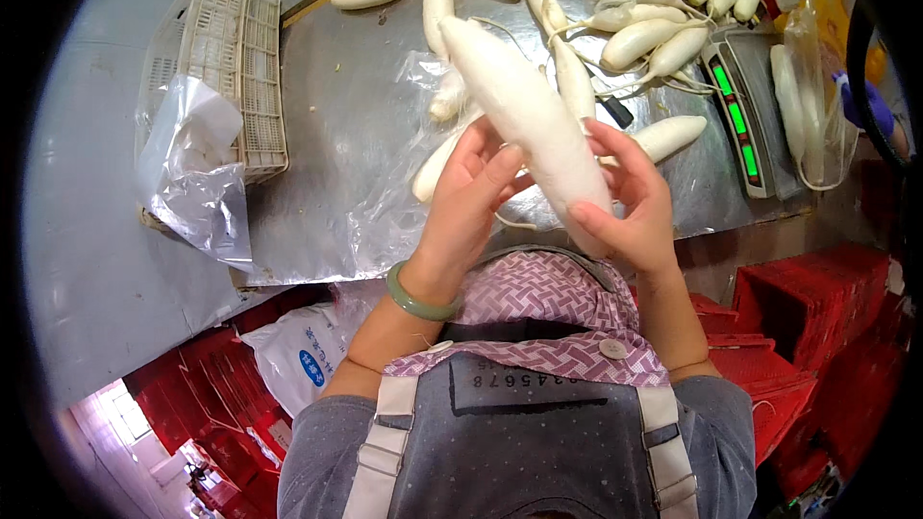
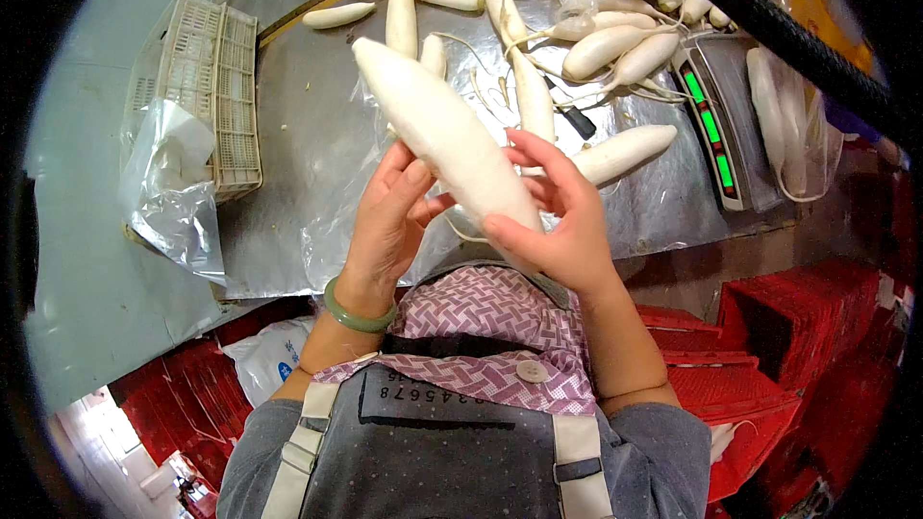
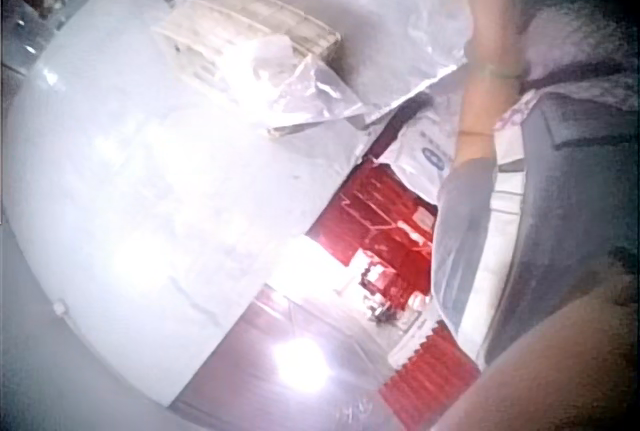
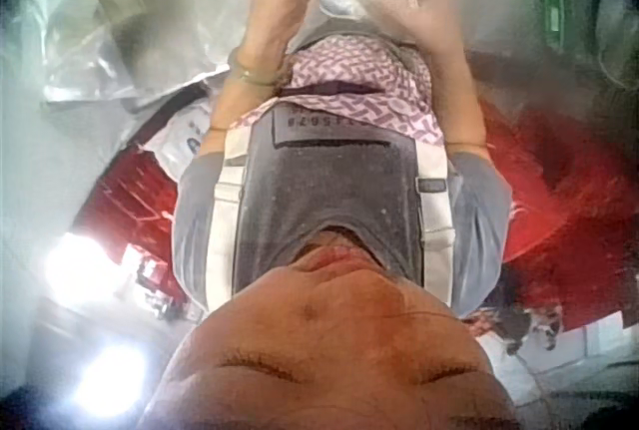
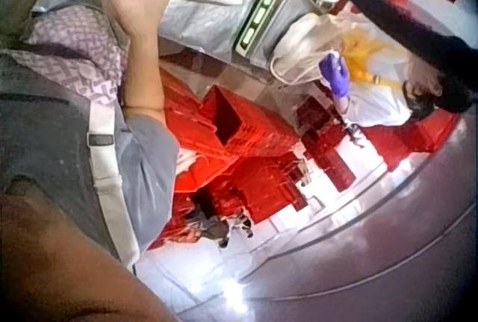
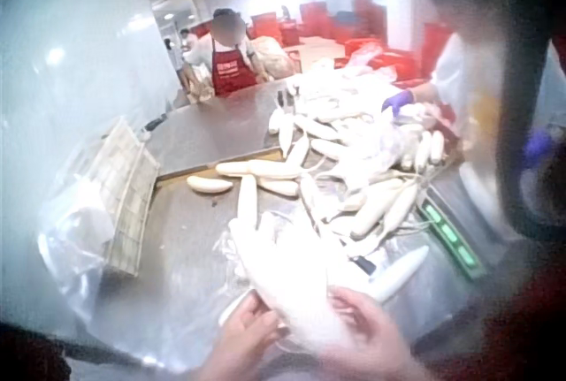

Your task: The person sorts and bags white radishes, occasionally trimming them with a knife, before weighing the bags on a digital scale and placing them into red crates.

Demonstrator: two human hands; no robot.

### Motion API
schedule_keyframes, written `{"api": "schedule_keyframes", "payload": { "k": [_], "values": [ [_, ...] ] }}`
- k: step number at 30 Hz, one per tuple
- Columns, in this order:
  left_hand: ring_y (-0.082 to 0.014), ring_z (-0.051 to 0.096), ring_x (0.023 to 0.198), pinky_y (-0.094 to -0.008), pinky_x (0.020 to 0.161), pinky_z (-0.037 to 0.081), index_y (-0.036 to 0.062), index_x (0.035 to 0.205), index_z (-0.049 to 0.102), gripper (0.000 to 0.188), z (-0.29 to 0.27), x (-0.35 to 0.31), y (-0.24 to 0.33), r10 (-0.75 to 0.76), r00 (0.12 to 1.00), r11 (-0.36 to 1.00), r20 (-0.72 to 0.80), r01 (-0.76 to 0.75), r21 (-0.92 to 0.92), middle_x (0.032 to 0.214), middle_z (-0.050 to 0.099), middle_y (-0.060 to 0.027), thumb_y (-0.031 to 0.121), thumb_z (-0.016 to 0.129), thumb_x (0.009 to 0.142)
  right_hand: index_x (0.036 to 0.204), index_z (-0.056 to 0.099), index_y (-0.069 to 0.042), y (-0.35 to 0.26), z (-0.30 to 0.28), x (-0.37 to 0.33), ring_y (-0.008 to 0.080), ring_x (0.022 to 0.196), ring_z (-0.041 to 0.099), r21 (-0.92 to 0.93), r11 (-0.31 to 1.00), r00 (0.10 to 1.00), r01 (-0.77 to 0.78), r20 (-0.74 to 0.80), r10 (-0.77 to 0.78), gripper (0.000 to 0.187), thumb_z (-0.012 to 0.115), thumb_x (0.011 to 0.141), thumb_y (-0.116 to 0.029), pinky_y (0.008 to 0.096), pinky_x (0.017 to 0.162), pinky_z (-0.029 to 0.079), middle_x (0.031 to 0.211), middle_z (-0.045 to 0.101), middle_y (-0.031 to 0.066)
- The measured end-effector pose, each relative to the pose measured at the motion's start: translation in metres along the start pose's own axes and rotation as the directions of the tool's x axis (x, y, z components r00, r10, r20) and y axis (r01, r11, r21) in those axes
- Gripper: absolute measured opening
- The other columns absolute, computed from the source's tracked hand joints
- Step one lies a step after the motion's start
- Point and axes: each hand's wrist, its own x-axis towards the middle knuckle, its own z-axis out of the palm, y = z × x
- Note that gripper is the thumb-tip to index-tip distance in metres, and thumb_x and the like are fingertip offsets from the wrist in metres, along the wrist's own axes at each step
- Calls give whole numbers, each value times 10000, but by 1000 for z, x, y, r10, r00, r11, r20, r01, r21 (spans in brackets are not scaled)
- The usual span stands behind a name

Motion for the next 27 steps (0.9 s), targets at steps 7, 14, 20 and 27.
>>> {"api": "schedule_keyframes", "payload": {
  "k": [7, 14, 20, 27],
  "values": [
    [-268, 485, 1245, -421, 1020, 434, 28, 1418, 308, 738, 7, -4, -20, -21, 992, 976, 128, 48, -213, 1352, 467, -145, 219, 705, 825, 1334, 448, 8, -13, -10, -15, 265, 1076, 624, -488, 799, 920, 351, 18, -392, 788, 830, 658, -128, 344, 948, 467, 1169, 633, 151],
    [-371, 395, 1331, -519, 1124, 285, 48, 1469, 253, 951, 0, -4, -18, 131, 934, 975, 331, -62, -212, 1383, 482, -157, 245, 789, 710, 1302, 505, 1, -30, -35, -23, 201, 1104, 587, -136, 991, 987, -13, 160, 34, 755, 837, 655, -201, 323, 926, 461, 1159, 622, 110],
    [-374, 413, 1315, -503, 1102, 337, 33, 1462, 244, 888, 3, -7, -11, 181, 961, 975, 211, -147, -166, 1392, 455, -187, 218, 754, 759, 1224, 580, -19, -25, -25, -21, 246, 1036, 637, -344, 917, 977, 204, 135, -167, 651, 823, 624, -88, 333, 898, 480, 1127, 650, 153],
    [-312, 511, 1222, -435, 1026, 432, -8, 1395, 302, 711, -10, 0, 13, 311, 950, 944, -38, -314, -105, 1285, 512, -182, 65, 702, 810, 1200, 581, -5, -4, -25, -25, 291, 1111, 608, -454, 840, 952, 298, 81, -294, 642, 791, 595, 33, 351, 947, 468, 1197, 621, 188]
  ]
}}
